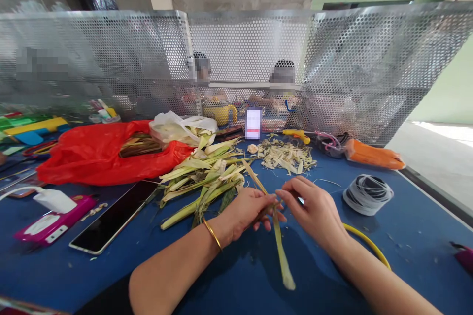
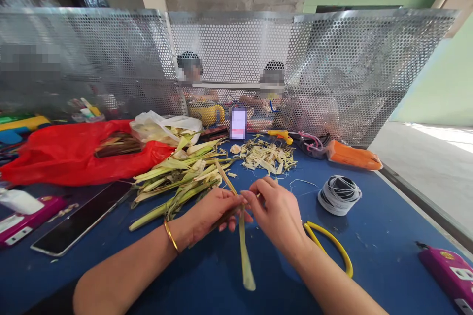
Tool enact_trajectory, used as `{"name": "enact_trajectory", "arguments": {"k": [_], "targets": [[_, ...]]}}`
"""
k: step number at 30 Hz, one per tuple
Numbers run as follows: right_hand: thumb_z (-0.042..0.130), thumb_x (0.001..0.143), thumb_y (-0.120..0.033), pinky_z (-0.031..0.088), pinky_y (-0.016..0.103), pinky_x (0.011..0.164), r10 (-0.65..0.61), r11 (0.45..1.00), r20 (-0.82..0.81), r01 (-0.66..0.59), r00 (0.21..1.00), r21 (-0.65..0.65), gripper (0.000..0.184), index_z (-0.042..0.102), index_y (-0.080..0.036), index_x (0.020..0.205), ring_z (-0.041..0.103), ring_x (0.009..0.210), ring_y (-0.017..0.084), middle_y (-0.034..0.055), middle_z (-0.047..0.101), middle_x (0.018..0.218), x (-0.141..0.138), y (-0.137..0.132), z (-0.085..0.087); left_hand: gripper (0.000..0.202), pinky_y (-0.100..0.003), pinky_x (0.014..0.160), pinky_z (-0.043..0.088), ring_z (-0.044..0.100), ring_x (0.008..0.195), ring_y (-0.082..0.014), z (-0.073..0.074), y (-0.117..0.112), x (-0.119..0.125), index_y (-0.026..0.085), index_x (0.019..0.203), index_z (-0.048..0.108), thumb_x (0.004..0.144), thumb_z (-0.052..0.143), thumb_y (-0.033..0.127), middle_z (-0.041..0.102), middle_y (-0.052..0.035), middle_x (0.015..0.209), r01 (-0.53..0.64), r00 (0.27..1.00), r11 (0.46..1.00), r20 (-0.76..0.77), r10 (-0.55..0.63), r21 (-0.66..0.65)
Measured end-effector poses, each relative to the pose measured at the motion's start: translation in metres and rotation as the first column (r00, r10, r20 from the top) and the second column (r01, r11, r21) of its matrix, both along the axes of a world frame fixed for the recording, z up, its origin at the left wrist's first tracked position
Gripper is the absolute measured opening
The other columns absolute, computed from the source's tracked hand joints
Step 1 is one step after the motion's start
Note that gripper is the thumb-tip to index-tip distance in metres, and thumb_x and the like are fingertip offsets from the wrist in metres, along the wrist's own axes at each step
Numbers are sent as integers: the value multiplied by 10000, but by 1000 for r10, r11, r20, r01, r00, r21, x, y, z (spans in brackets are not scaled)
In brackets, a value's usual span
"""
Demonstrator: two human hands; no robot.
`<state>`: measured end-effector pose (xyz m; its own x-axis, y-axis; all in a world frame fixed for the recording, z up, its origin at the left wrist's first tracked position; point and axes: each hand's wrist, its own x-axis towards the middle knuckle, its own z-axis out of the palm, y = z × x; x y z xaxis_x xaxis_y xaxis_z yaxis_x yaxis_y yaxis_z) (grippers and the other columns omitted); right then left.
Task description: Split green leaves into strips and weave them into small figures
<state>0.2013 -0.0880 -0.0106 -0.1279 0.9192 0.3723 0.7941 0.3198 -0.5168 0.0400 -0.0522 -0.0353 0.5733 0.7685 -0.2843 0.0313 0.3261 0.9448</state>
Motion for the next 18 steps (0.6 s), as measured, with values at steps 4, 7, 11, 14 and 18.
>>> {"name": "enact_trajectory", "arguments": {"k": [4, 7, 11, 14, 18], "targets": [[574, 834, -364, 430, 250, 576, 82, 973, -252, -132, 964, -189, 186, 682, -215, 862, 587, 682, 157, 22, 634, 811, -1, 7, -12, 350, -190, 332, 253, 507, 369, -75, 0, -10, 2, 106, 811, 675, 792, 583, 443, 716, -77, 703, 243, 967, 970, -81, -240, 22], [588, 790, -390, 370, 230, 434, 6, 901, -491, -218, 871, -375, 232, 585, -197, 662, 485, 477, 118, -30, 541, 584, -8, 8, -22, 345, -188, 351, 264, 531, 401, -77, -1, -13, 2, 114, 819, 682, 783, 605, 448, 721, -71, 728, 292, 953, 955, -97, -287, 44], [630, 737, -409, 309, 222, 437, -140, 947, -603, -71, 785, -313, 318, 507, -191, 542, 391, 475, 100, -49, 436, 501, -10, 9, -26, 343, -190, 378, 271, 559, 449, -81, 2, -11, -1, 107, 734, 687, 747, 635, 445, 729, -90, 764, 302, 948, 953, -112, -297, 34], [645, 730, -436, 320, 231, 483, -136, 963, -627, -47, 767, -266, 320, 548, -180, 562, 407, 518, 109, -38, 460, 521, -7, 10, -20, 323, -198, 384, 280, 561, 451, -92, 3, -10, 0, 111, 722, 684, 722, 641, 431, 728, -87, 739, 278, 954, 961, -119, -275, 6], [626, 777, -405, 334, 229, 501, -65, 993, -609, -7, 790, -115, 272, 551, -188, 631, 418, 523, 109, -47, 460, 547, -1, 8, -5, 367, -205, 371, 281, 538, 405, -96, 1, -9, 3, 122, 691, 660, 731, 630, 486, 712, -66, 664, 154, 968, 988, -205, -145, 29]]}}
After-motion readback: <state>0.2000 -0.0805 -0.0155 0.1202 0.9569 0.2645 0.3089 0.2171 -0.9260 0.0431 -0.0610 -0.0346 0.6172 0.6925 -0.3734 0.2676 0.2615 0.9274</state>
